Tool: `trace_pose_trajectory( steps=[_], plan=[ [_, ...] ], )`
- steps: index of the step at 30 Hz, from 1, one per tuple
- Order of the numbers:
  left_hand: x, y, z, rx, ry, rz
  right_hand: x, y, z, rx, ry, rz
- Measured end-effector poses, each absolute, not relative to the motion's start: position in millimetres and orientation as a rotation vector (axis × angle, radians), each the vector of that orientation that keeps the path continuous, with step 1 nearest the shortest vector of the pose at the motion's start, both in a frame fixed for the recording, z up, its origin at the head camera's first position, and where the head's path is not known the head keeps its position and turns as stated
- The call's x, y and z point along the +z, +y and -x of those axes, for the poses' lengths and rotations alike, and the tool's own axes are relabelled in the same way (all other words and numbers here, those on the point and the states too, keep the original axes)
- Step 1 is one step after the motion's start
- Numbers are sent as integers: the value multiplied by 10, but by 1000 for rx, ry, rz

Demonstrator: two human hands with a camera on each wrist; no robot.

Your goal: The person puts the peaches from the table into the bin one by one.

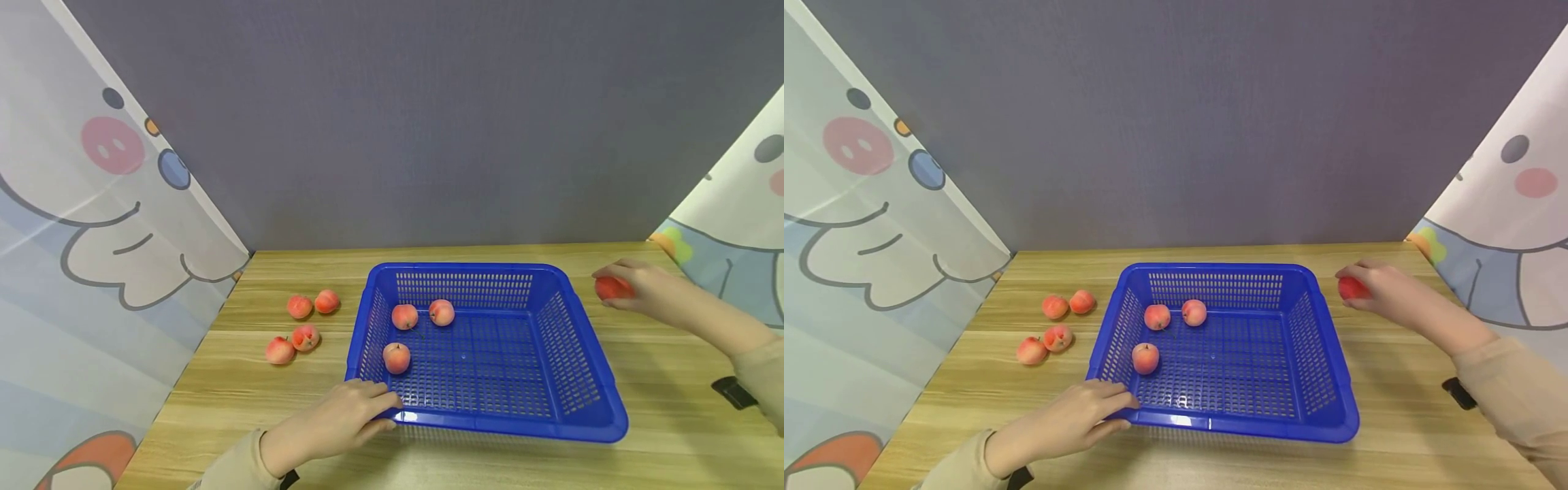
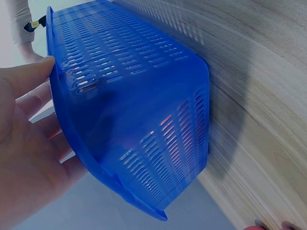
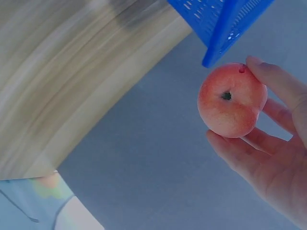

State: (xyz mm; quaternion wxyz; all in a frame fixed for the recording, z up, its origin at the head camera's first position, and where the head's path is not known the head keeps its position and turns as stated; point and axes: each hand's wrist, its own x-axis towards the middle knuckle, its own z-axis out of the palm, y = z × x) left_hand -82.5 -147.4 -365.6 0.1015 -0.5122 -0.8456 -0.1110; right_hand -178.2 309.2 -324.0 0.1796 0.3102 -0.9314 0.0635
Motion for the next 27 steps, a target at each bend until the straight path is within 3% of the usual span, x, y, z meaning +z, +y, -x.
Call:
trace_pose_trajectory(
  steps=[27],
  plan=[
    [-3665,-1474,830,-320,-2487,1516,-2999,2399,1960,194,-2636,-1096]
  ],
)
